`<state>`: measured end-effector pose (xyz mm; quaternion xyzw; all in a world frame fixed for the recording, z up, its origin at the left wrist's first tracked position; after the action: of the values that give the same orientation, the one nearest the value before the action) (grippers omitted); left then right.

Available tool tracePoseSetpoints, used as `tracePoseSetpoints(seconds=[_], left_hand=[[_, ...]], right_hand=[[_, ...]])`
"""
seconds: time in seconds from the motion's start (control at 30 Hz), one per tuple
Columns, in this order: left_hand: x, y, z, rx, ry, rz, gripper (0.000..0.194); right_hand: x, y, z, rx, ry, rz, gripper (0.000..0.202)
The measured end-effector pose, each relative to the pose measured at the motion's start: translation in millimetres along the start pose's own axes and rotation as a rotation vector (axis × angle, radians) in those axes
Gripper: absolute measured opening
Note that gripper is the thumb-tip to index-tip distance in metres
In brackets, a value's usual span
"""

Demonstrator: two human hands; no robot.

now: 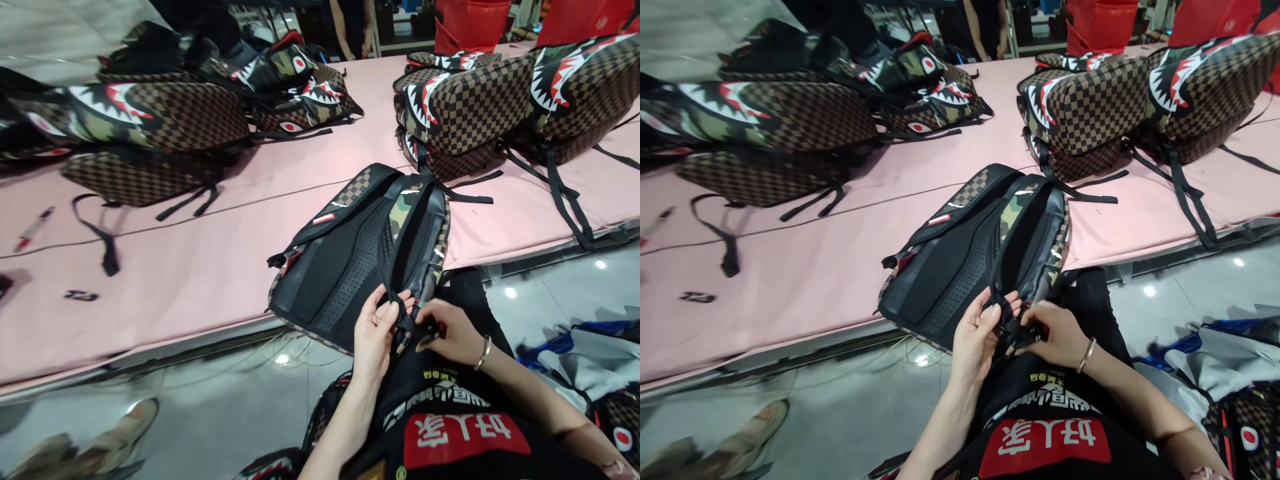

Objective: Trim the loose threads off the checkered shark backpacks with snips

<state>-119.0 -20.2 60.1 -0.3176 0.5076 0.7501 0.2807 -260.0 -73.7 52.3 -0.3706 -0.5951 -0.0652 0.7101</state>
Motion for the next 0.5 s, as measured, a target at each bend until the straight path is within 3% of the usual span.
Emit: tracePoseSetpoints(seconds=[0.07, 0.13, 0.23, 0.33, 0.43, 0.5], left_hand=[[0, 0.8, 1, -0.014, 0.037, -0.030, 0.054], [0, 0.1, 4, -0.030, 0.061, -0.043, 0.048], [3, -3.5, 9, -0.064, 0.150, -0.195, 0.042], [11, -5.1, 13, 0.026, 0.313, -0.602, 0.039], [26, -7.2, 10, 0.201, 0.402, -0.956, 0.032], [28, -13.7, 5, 0.059, 0.539, -1.019, 0.052]], right_hand=[[3, 13, 4, 0.050, -0.002, 0.094, 0.019], [5, 17, 3, 0.024, 0.019, 0.031, 0.017], [5, 11, -6, -0.101, 0.183, -0.334, 0.027], [5, 4, -15, -0.217, 0.402, -0.786, 0.039], [6, 4, -23, -0.181, 0.345, -1.133, 0.045], [4, 6, -29, -0.122, 0.318, -1.202, 0.048]])
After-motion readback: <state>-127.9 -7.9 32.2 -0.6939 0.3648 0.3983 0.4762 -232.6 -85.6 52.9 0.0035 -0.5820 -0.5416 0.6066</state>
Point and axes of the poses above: each hand's wrist, its own z-axis away from the middle knuckle, its own y-axis out of the palm, x = y × z, the point moved 2 cm from there along -z, towards the middle knuckle, and after that the axes turned 11 degrees about x, right-handed, at the moved point
